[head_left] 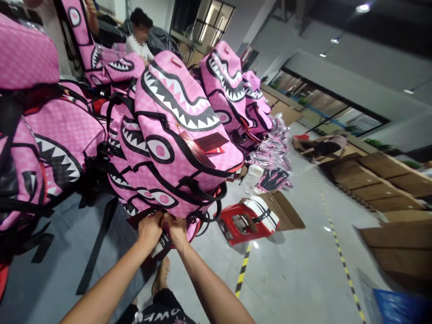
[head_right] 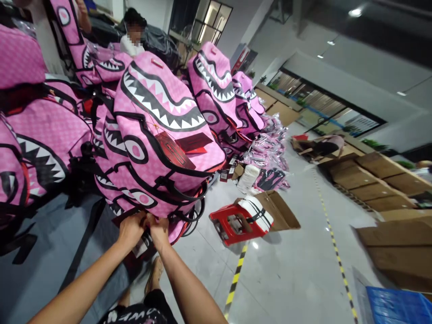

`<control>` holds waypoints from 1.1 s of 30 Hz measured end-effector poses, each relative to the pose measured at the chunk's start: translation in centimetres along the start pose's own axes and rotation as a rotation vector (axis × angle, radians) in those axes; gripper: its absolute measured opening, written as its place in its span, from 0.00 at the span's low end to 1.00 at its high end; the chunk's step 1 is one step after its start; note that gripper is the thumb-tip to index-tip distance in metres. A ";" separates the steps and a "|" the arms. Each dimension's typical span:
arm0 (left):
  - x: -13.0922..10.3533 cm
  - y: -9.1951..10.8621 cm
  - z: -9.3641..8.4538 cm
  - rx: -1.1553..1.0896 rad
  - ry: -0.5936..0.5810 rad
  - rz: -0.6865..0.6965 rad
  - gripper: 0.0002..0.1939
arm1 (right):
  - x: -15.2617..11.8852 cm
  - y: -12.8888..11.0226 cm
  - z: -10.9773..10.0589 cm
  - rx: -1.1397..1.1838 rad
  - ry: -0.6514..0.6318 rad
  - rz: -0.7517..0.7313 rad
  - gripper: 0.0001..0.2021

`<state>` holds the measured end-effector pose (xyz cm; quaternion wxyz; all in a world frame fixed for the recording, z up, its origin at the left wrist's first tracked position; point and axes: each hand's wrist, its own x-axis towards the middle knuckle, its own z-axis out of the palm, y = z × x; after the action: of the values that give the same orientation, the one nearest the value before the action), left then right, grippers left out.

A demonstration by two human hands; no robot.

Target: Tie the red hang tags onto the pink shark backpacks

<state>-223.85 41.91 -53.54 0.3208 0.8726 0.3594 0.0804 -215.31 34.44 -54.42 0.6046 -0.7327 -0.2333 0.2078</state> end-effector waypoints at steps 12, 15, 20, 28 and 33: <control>-1.0 0.7 0.4 -0.260 0.084 -0.077 0.05 | -0.4 -0.4 -0.8 0.057 -0.055 0.079 0.16; -1.3 1.0 0.2 -0.233 0.017 -0.037 0.10 | -0.6 -0.2 -1.2 0.099 -0.091 0.119 0.17; -1.4 1.2 0.2 -0.221 0.037 -0.068 0.11 | -0.5 -0.2 -1.4 0.135 -0.090 0.082 0.16; -1.2 1.0 -0.5 -0.215 0.044 -0.019 0.12 | -0.5 -0.8 -0.7 0.264 -0.068 0.103 0.14; -1.0 1.0 -1.1 -0.274 0.015 0.037 0.09 | -0.4 -0.6 -0.7 0.273 -0.054 0.100 0.14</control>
<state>-224.39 41.24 -51.96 0.4326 0.8266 0.3311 0.1410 -215.30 33.76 -53.70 0.6809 -0.6486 -0.1825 0.2871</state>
